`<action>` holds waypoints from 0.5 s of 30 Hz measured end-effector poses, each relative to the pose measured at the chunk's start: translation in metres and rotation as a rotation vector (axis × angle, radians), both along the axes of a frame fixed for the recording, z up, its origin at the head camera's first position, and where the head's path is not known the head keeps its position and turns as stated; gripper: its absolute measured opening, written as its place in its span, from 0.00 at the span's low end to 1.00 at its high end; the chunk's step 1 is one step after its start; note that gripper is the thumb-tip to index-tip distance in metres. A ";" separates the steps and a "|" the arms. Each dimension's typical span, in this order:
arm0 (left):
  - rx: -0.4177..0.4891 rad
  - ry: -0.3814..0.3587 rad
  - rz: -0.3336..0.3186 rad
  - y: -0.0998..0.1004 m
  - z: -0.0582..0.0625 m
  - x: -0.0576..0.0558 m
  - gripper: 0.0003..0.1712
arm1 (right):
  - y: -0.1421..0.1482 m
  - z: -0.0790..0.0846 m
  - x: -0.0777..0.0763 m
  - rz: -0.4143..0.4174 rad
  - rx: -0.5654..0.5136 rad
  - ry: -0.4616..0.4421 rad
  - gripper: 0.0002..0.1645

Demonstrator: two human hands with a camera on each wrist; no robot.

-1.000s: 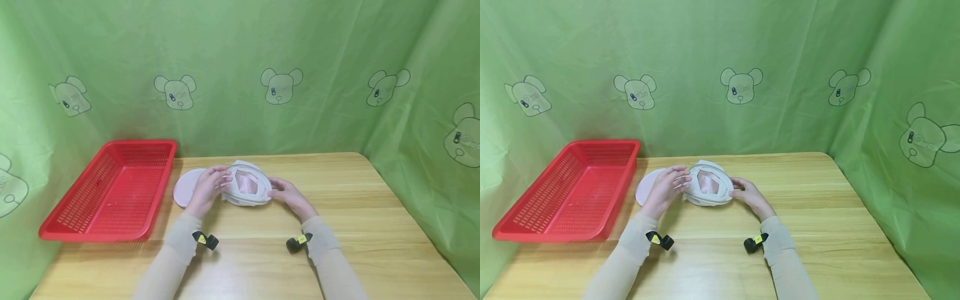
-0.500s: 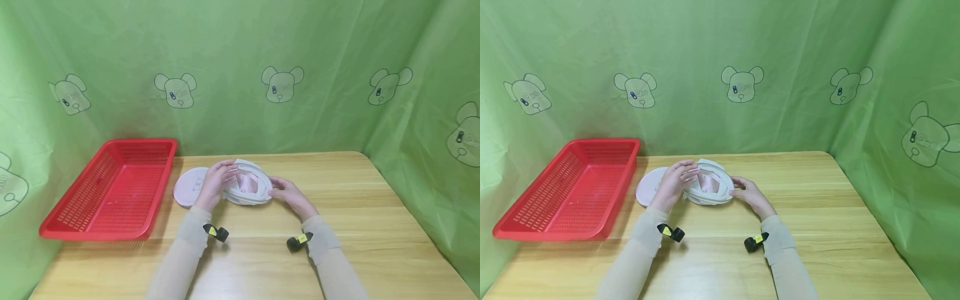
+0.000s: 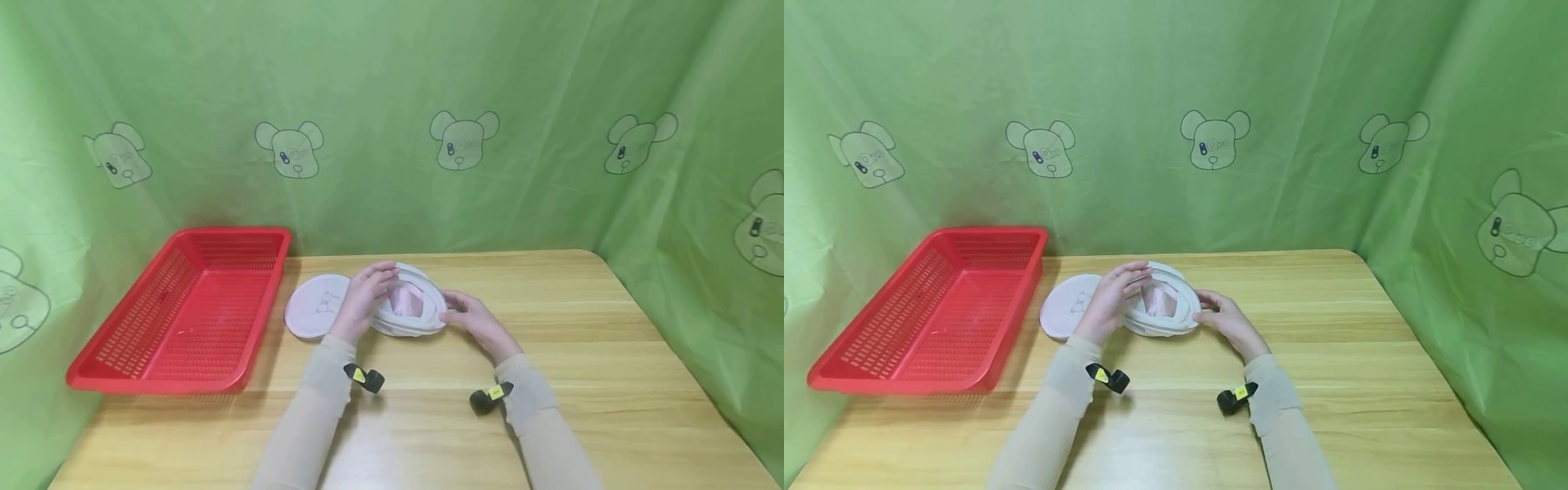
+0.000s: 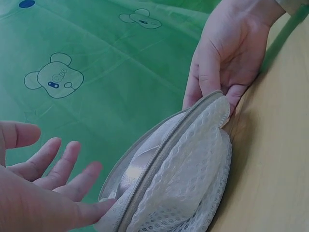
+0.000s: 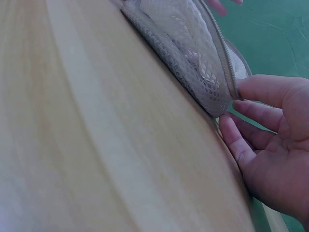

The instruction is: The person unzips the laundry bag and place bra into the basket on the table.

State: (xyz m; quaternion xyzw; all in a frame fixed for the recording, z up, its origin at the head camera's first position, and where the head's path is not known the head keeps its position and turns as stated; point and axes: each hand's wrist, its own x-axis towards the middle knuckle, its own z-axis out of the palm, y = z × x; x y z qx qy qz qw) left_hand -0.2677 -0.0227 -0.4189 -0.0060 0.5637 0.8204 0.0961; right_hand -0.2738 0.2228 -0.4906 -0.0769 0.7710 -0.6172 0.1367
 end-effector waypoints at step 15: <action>-0.391 0.072 -0.087 0.006 -0.003 0.001 0.25 | -0.002 0.003 0.002 -0.004 0.006 0.013 0.42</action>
